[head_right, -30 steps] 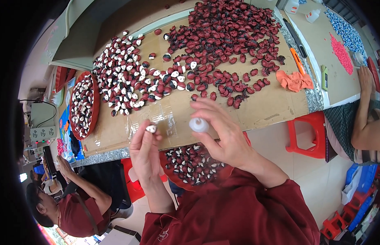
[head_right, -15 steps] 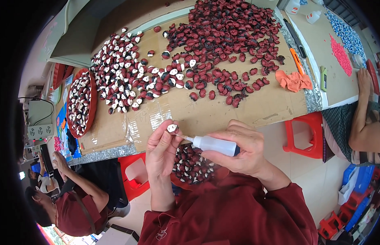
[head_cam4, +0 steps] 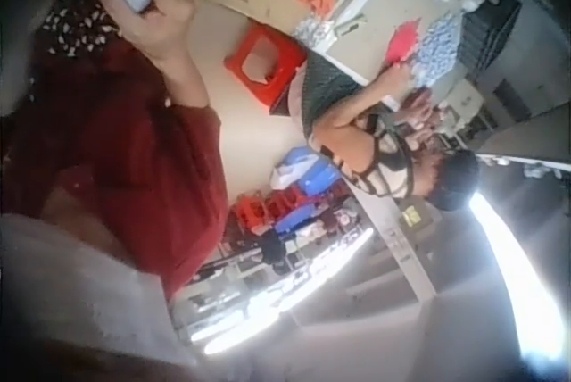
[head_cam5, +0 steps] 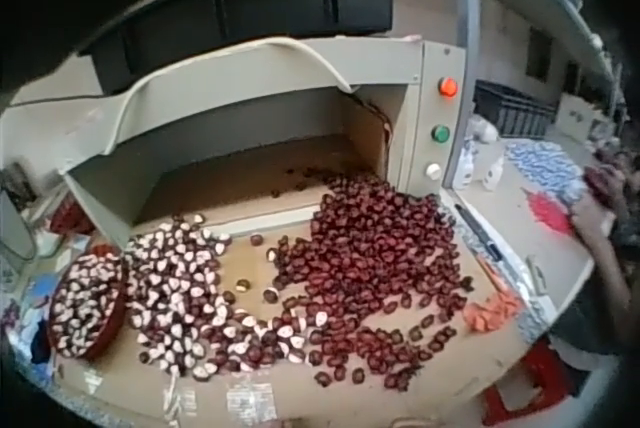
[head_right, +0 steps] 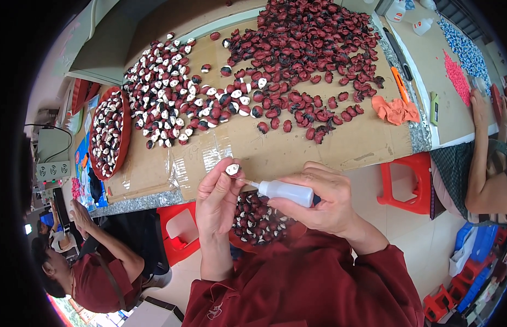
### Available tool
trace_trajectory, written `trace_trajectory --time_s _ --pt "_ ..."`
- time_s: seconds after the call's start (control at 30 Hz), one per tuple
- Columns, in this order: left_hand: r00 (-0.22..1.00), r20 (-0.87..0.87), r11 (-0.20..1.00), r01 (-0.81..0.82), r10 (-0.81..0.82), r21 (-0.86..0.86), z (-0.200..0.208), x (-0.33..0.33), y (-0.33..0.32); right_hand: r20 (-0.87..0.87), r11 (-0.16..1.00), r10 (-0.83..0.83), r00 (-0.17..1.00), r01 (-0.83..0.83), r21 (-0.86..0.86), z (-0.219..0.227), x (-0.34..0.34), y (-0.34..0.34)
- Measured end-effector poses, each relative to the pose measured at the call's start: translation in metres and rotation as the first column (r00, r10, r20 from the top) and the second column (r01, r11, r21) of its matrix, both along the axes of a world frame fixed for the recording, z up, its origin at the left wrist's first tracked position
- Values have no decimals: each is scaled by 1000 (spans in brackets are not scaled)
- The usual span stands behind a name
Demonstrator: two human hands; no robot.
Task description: The person applies glue to small toy components by hand using a glue bottle, preparing them for assembly.
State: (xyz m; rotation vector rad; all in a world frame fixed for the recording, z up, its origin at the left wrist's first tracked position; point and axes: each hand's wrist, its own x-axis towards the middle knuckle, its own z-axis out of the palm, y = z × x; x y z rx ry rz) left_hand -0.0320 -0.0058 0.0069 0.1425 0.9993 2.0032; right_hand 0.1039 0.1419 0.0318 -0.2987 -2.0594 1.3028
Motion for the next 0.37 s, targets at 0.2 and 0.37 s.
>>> trace_trajectory --time_s 0.2,0.37 --pt "1000 7 999 10 -10 47 -2 -1 -1 33 1000 -17 999 16 8 6 3 5" --pt "1000 -2 1000 -10 10 24 0 0 1 53 999 -42 998 43 -17 8 4 6"
